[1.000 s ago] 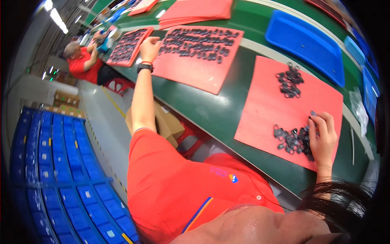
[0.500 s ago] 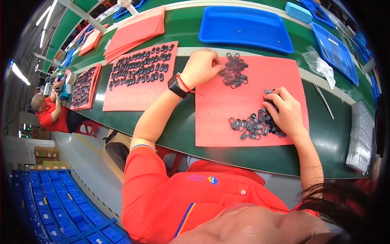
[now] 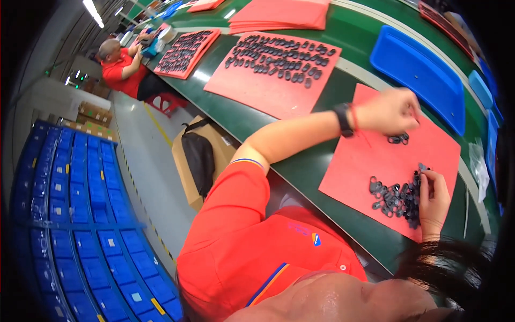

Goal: The person sorts and assembles small black components by hand on a red work mat.

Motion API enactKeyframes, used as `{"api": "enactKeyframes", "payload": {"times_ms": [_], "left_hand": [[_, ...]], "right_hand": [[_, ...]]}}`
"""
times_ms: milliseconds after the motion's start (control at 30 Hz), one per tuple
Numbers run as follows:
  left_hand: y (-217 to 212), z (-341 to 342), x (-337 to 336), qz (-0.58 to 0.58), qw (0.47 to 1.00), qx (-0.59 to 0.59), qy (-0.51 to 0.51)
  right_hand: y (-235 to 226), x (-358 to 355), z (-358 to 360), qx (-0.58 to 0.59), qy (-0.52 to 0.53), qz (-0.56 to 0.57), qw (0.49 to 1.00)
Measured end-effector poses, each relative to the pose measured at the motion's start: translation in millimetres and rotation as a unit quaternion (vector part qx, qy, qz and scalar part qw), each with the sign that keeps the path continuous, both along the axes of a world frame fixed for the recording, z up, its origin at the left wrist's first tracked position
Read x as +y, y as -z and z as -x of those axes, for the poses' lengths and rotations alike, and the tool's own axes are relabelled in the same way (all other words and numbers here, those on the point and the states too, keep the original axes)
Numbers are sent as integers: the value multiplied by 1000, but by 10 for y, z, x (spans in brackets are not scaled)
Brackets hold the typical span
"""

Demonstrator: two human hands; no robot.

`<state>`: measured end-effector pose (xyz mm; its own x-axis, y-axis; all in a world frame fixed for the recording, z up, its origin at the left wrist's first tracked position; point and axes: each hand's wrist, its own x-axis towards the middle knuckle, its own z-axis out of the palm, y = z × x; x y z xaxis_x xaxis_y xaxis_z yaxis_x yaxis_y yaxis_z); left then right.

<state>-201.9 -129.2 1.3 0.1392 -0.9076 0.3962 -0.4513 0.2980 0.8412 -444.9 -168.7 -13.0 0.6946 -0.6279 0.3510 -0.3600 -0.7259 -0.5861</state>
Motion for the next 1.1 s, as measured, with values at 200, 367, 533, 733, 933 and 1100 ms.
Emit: {"api": "enactKeyframes", "payload": {"times_ms": [200,367,533,733,933,1100], "left_hand": [[345,731,-13,-2,975,188,119],[396,676,-2,-115,941,298,112],[438,720,-29,-104,923,350,121],[398,643,18,-125,938,305,112],[339,645,-20,-185,915,335,126],[306,674,-27,-178,918,331,127]], "right_hand": [[66,-76,106,-31,37,-65,997],[110,-70,99,-123,28,-95,987],[119,-49,143,-117,66,-90,987],[-123,55,-57,-101,20,-19,995],[-172,52,2,-129,62,-165,976],[-59,13,20,-230,52,-301,924]]}}
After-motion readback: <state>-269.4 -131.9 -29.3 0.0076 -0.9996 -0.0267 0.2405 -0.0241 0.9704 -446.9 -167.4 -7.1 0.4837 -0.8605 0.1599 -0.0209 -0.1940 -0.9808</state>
